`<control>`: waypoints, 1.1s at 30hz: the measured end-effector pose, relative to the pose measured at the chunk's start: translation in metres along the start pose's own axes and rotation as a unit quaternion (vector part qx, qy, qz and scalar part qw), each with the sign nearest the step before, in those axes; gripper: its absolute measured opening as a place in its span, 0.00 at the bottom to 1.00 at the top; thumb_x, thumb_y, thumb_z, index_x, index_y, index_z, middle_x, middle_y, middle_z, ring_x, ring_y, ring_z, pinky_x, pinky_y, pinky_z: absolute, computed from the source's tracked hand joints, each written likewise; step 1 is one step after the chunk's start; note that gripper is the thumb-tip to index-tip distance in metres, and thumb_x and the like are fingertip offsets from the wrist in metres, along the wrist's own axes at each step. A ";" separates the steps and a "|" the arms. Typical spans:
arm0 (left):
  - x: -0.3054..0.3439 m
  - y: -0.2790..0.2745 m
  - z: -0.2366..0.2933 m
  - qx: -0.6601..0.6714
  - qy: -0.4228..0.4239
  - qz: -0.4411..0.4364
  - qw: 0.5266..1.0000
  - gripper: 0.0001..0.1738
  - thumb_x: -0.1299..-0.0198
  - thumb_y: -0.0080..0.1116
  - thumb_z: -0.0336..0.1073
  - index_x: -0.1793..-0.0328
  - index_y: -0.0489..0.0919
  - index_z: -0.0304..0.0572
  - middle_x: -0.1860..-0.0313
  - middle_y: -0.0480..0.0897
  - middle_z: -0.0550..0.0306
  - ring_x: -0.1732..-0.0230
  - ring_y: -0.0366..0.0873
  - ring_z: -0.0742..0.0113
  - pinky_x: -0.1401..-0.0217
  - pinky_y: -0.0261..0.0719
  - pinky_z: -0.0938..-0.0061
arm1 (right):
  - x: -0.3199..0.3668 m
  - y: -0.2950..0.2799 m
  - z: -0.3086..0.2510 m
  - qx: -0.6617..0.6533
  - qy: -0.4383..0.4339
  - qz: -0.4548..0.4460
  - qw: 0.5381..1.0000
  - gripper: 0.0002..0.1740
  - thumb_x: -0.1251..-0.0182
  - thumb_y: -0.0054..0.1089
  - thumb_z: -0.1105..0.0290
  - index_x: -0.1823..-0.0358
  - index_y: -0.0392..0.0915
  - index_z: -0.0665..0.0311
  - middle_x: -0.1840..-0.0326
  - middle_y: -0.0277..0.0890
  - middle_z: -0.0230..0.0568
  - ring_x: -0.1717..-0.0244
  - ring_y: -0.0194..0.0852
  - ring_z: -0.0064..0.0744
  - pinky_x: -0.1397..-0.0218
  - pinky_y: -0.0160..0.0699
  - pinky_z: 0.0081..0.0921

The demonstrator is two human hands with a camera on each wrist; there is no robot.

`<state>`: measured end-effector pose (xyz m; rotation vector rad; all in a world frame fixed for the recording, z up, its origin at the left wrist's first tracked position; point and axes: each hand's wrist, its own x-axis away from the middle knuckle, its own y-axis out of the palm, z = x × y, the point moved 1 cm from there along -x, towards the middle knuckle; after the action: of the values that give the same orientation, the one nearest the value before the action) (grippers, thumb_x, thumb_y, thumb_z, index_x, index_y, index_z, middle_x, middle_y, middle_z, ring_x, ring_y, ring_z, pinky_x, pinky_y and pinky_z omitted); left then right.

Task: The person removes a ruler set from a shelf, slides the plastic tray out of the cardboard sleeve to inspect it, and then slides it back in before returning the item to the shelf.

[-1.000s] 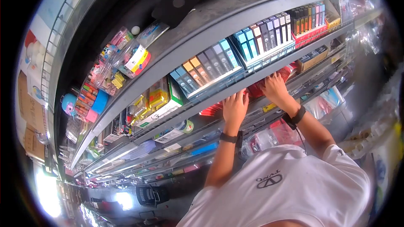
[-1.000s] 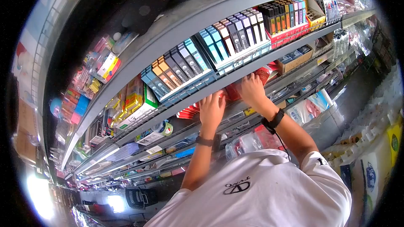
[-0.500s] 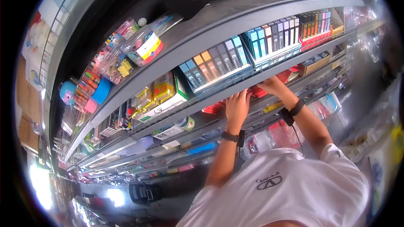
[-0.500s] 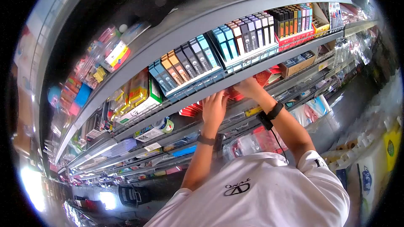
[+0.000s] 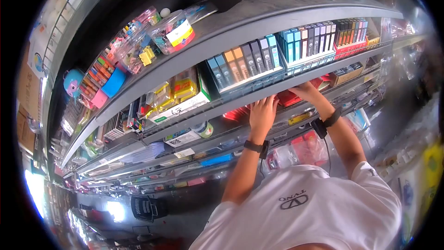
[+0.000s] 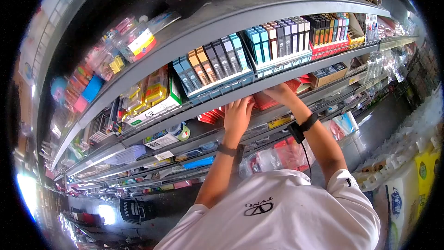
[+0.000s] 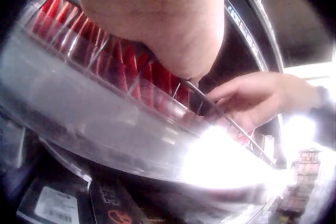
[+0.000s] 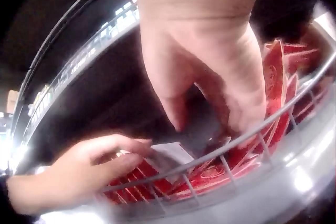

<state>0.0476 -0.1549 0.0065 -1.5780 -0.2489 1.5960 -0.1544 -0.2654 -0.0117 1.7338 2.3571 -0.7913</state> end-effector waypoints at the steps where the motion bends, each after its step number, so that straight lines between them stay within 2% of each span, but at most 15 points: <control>1: 0.001 -0.001 0.001 0.005 0.002 0.012 1.000 0.14 0.35 0.63 0.41 0.46 0.80 0.49 0.46 0.80 0.58 0.40 0.75 0.52 0.37 0.72 0.55 | 0.001 0.003 0.002 0.016 -0.070 0.012 0.997 0.18 0.33 0.67 0.66 0.45 0.80 0.66 0.51 0.83 0.41 0.50 0.80 0.35 0.45 0.78 0.31; 4: 0.000 -0.004 0.002 0.006 -0.005 0.005 1.000 0.13 0.35 0.63 0.41 0.47 0.80 0.49 0.46 0.80 0.59 0.39 0.75 0.52 0.38 0.72 0.55 | 0.007 -0.001 -0.017 0.105 -0.051 0.005 0.993 0.18 0.35 0.68 0.69 0.45 0.80 0.66 0.49 0.82 0.46 0.46 0.80 0.38 0.43 0.78 0.32; 13: 0.002 -0.001 0.001 0.010 -0.015 0.002 1.000 0.12 0.36 0.64 0.41 0.48 0.81 0.50 0.47 0.80 0.60 0.41 0.75 0.53 0.37 0.72 0.56 | 0.008 0.000 -0.023 -0.030 0.194 -0.074 0.978 0.24 0.37 0.66 0.72 0.39 0.75 0.66 0.49 0.79 0.40 0.50 0.77 0.29 0.49 0.79 0.25; 16: 0.002 -0.002 0.001 0.009 -0.015 0.001 1.000 0.13 0.36 0.64 0.41 0.48 0.81 0.50 0.47 0.80 0.60 0.41 0.75 0.53 0.38 0.72 0.56 | 0.007 0.005 0.017 -0.047 0.013 0.000 0.999 0.24 0.38 0.65 0.73 0.39 0.75 0.67 0.49 0.79 0.40 0.52 0.78 0.27 0.52 0.80 0.24; 19: 0.000 -0.005 0.002 0.005 -0.009 0.010 1.000 0.13 0.36 0.64 0.42 0.47 0.81 0.50 0.48 0.80 0.60 0.41 0.75 0.53 0.38 0.72 0.56 | 0.006 0.003 0.027 0.016 0.030 0.024 0.999 0.22 0.34 0.64 0.74 0.39 0.74 0.68 0.49 0.79 0.39 0.52 0.78 0.25 0.53 0.79 0.24; 20: 0.001 -0.003 0.001 0.001 -0.009 0.007 1.000 0.14 0.35 0.63 0.43 0.46 0.81 0.52 0.47 0.81 0.61 0.41 0.75 0.54 0.38 0.72 0.56 | 0.010 0.002 0.028 -0.033 0.067 0.036 0.997 0.21 0.33 0.63 0.74 0.39 0.74 0.69 0.47 0.79 0.40 0.52 0.78 0.25 0.54 0.81 0.25; 22: 0.003 0.003 -0.003 -0.008 -0.008 0.001 1.000 0.15 0.34 0.62 0.44 0.43 0.81 0.56 0.45 0.81 0.62 0.40 0.75 0.55 0.37 0.72 0.55 | 0.019 -0.003 -0.016 -0.114 0.135 0.067 0.982 0.19 0.29 0.61 0.73 0.39 0.74 0.69 0.45 0.78 0.40 0.51 0.79 0.27 0.56 0.85 0.28; 25: 0.001 -0.002 0.002 -0.008 -0.009 0.005 1.000 0.13 0.35 0.62 0.42 0.47 0.80 0.51 0.48 0.81 0.61 0.43 0.75 0.54 0.39 0.73 0.56 | 0.026 -0.012 -0.045 -0.176 0.215 0.142 0.950 0.17 0.26 0.59 0.71 0.39 0.74 0.71 0.42 0.78 0.41 0.49 0.81 0.32 0.60 0.91 0.35; 28: 0.000 -0.001 0.002 -0.022 -0.005 0.002 1.000 0.12 0.33 0.61 0.43 0.47 0.80 0.52 0.49 0.81 0.61 0.44 0.76 0.54 0.40 0.73 0.57 | 0.030 -0.022 -0.031 -0.242 0.169 0.201 0.934 0.17 0.24 0.57 0.68 0.40 0.75 0.71 0.42 0.78 0.41 0.48 0.82 0.37 0.65 0.95 0.42; 29: 0.000 -0.001 0.002 -0.023 -0.006 -0.001 1.000 0.12 0.33 0.61 0.43 0.47 0.80 0.52 0.49 0.81 0.61 0.44 0.76 0.55 0.40 0.73 0.57 | 0.034 -0.029 -0.030 -0.235 0.179 0.202 0.934 0.19 0.23 0.57 0.65 0.40 0.75 0.72 0.44 0.79 0.41 0.50 0.83 0.38 0.64 0.94 0.42; 32: 0.000 -0.001 0.002 -0.026 -0.009 -0.009 1.000 0.12 0.33 0.60 0.44 0.47 0.80 0.52 0.48 0.81 0.61 0.43 0.76 0.55 0.40 0.73 0.57 | 0.042 -0.042 -0.030 -0.279 0.216 0.196 0.915 0.21 0.24 0.58 0.62 0.40 0.76 0.72 0.47 0.80 0.41 0.54 0.85 0.36 0.64 0.93 0.41; 33: 0.000 0.000 0.002 -0.026 -0.010 -0.011 1.000 0.13 0.33 0.60 0.44 0.46 0.80 0.52 0.48 0.81 0.61 0.43 0.76 0.54 0.40 0.73 0.57 | 0.046 -0.043 -0.027 -0.282 0.193 0.204 0.917 0.23 0.25 0.60 0.60 0.40 0.77 0.72 0.50 0.82 0.39 0.58 0.85 0.32 0.63 0.92 0.37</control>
<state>0.0456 -0.1542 0.0068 -1.5942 -0.3200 1.5993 -0.2040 -0.2225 0.0092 2.1012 1.9929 0.2975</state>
